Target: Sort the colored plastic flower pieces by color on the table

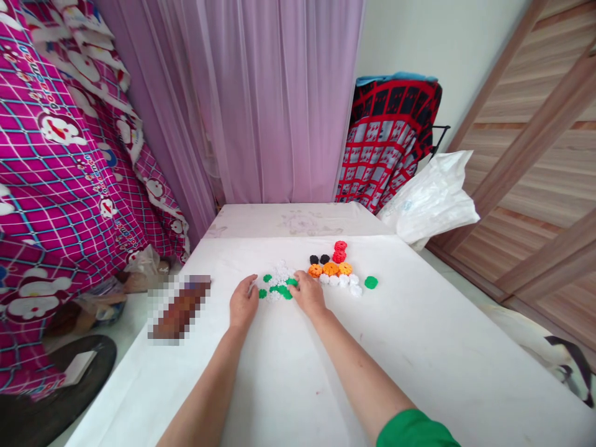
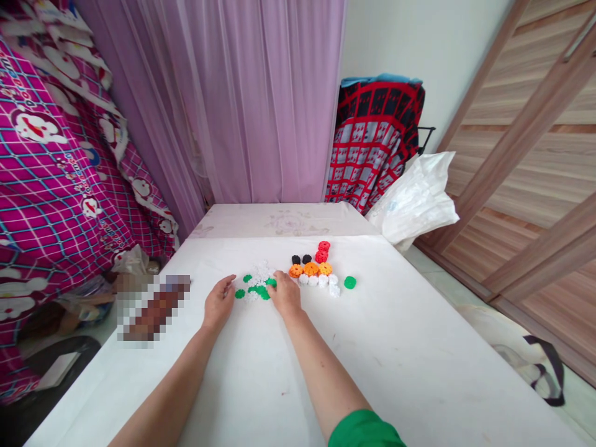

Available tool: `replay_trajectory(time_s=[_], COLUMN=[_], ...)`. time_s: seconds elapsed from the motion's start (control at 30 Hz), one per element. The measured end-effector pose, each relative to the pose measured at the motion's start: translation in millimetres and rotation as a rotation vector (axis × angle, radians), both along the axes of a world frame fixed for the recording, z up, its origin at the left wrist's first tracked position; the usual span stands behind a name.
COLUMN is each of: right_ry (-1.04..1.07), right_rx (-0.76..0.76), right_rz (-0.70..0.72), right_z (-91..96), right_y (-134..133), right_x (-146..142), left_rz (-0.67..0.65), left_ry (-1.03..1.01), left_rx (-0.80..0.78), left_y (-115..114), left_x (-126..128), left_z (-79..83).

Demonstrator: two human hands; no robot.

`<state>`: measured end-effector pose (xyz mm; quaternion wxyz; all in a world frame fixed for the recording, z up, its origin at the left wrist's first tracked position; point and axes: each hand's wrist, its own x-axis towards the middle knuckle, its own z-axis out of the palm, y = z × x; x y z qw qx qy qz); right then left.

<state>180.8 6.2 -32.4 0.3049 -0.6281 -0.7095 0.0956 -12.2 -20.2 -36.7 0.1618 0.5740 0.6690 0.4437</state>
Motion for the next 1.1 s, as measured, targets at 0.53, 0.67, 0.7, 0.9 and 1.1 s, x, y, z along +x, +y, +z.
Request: replay_trajectory(time_s=[0.53, 0.67, 0.7, 0.9, 1.1], right_ry=[0.361, 0.299, 0.276, 0.142, 0.076], right_rx=[0.196, 0.306, 0.301, 0.172, 0.171], right_rz=[-0.143, -0.465, -0.517, -0.572, -0.553], right_z=[-4.9, 8.3, 9.1, 2.7, 0.8], right_y=[-48, -32, -28, -21, -19], right_x=[90, 148, 160, 194, 185], left_rz=[-0.020, -0.023, -0.023, -0.010, 0.001], left_ry=[0.031, 0.040, 0.041, 0.059, 0.068], left_rx=[0.005, -0.002, -0.002, -0.001, 0.004], left_y=[-1, 0, 0, 2, 1], left_x=[-1, -2, -2, -2, -2], left_z=[1.6, 1.1, 1.0, 1.7, 1.0])
